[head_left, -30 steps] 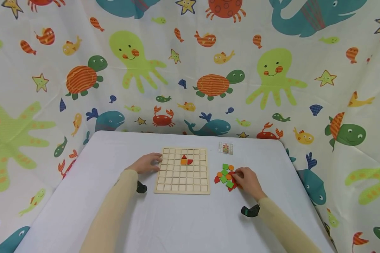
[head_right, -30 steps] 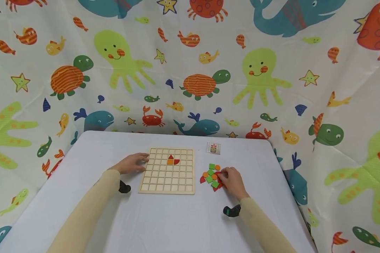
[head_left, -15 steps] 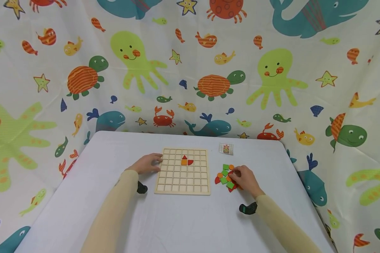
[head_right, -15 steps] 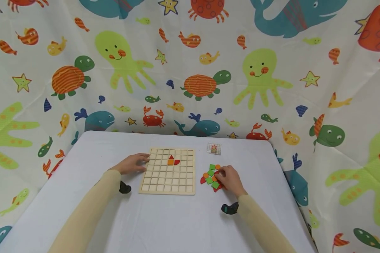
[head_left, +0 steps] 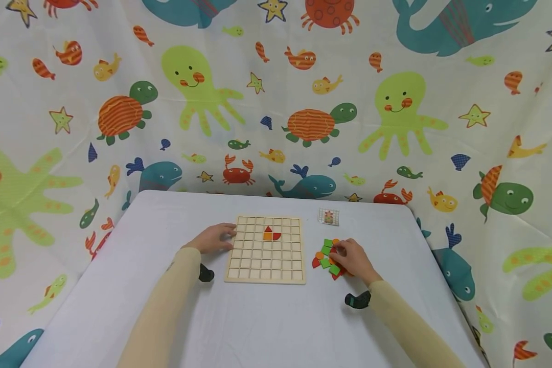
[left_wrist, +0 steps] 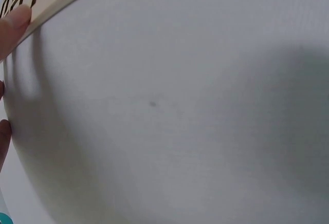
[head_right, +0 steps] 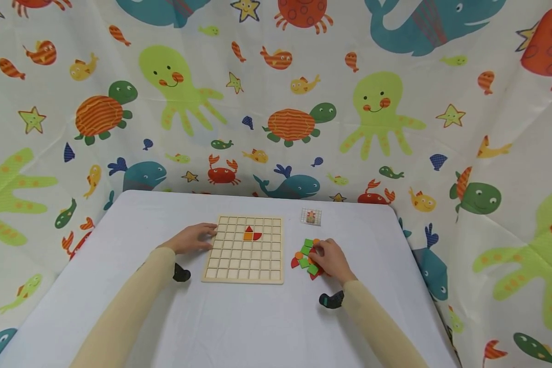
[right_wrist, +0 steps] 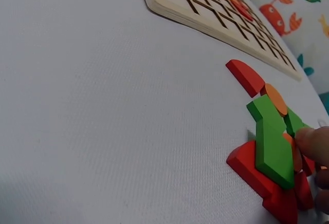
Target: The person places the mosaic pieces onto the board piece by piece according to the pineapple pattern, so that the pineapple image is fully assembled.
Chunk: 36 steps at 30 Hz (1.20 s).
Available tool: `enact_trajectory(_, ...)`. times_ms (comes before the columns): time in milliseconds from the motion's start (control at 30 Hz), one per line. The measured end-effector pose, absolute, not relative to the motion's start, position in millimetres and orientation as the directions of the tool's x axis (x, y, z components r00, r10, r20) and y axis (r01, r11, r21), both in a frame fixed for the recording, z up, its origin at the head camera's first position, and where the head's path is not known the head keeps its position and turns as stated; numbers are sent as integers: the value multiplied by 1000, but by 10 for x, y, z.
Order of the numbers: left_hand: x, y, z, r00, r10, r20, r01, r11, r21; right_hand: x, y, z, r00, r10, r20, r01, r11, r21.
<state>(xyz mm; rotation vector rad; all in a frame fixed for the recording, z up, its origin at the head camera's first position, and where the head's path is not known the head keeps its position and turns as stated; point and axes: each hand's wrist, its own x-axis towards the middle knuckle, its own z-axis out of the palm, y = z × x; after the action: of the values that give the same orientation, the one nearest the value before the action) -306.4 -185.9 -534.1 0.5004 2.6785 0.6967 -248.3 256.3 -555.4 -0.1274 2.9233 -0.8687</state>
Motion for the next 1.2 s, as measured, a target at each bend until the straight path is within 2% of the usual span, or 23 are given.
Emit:
enact_trajectory(233,-3046,-1864,-5331,-885,410,-220,255,822,508,-2514,2567,-5544,-992,-107,-62,-55,830,-554)
enact_trajectory(533,-3077,-1859,-5356,-879,422,-221,257,811,525,-2522,2626,-5545,-995,-29,-97,35,802,-596)
enact_trajectory(1200,-3098,-1899,-5379,-875,443,-196,284,798,532,-2520,2618,-5516,-996,-65,-57,-17,794,-608)
